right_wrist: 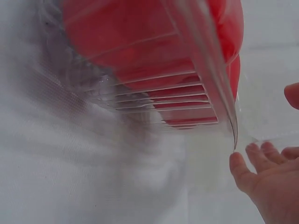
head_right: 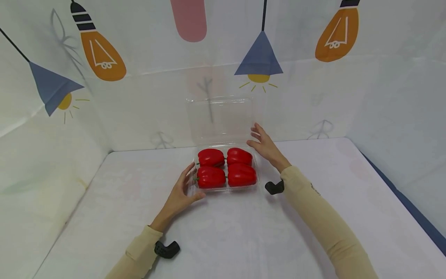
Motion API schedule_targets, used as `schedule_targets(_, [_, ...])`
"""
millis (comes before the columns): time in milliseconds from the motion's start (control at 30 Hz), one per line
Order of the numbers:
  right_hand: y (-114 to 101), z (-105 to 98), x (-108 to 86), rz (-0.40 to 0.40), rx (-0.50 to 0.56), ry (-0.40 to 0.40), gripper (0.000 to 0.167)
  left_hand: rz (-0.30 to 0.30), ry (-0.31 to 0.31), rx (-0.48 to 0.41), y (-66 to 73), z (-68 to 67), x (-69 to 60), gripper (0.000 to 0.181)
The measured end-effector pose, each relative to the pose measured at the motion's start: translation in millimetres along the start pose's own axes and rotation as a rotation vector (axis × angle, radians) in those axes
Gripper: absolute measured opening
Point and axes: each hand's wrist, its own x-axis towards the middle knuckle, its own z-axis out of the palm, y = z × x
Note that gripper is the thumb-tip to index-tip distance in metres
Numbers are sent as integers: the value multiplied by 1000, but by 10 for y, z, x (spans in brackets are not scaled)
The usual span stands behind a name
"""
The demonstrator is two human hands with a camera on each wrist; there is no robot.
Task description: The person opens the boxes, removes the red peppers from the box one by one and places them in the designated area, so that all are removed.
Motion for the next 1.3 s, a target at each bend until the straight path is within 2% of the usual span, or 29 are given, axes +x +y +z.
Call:
schedule_targets(167, [10, -1, -26, 1, 2, 0, 80, 16, 30, 8, -3, 8, -5, 95])
schedule_targets(200, [13, -2, -30, -3, 1, 1, 79, 14, 30, 8, 52, 2, -12, 94])
schedule_targets(300, [26, -8, -53, -17, 1, 4, 77, 10, 39, 16, 66, 2, -16, 92])
schedule_targets(400, [51, -17, -84, -37, 4, 9, 74, 12, 39, 17, 64, 4, -21, 92])
schedule_targets(433, [58, -20, -96, -42, 3, 11, 73, 15, 45, 22, 11, 11, -18, 92])
schedule_targets(600, [95, -32, -141, -63, -37, 34, 67, 24, 57, 37, 11, 18, -19, 91])
schedule_targets(867, [130, -39, -212, -49, -57, 54, 63, 66, 75, 60, 20, 38, -3, 89])
schedule_targets(1133, [157, -2, -343, -69, -113, 71, 56, 7, 57, 74, 29, 30, -11, 90])
schedule_targets(1300, [159, 35, -405, -117, -121, 40, 51, 16, 61, 48, 15, 25, -12, 90])
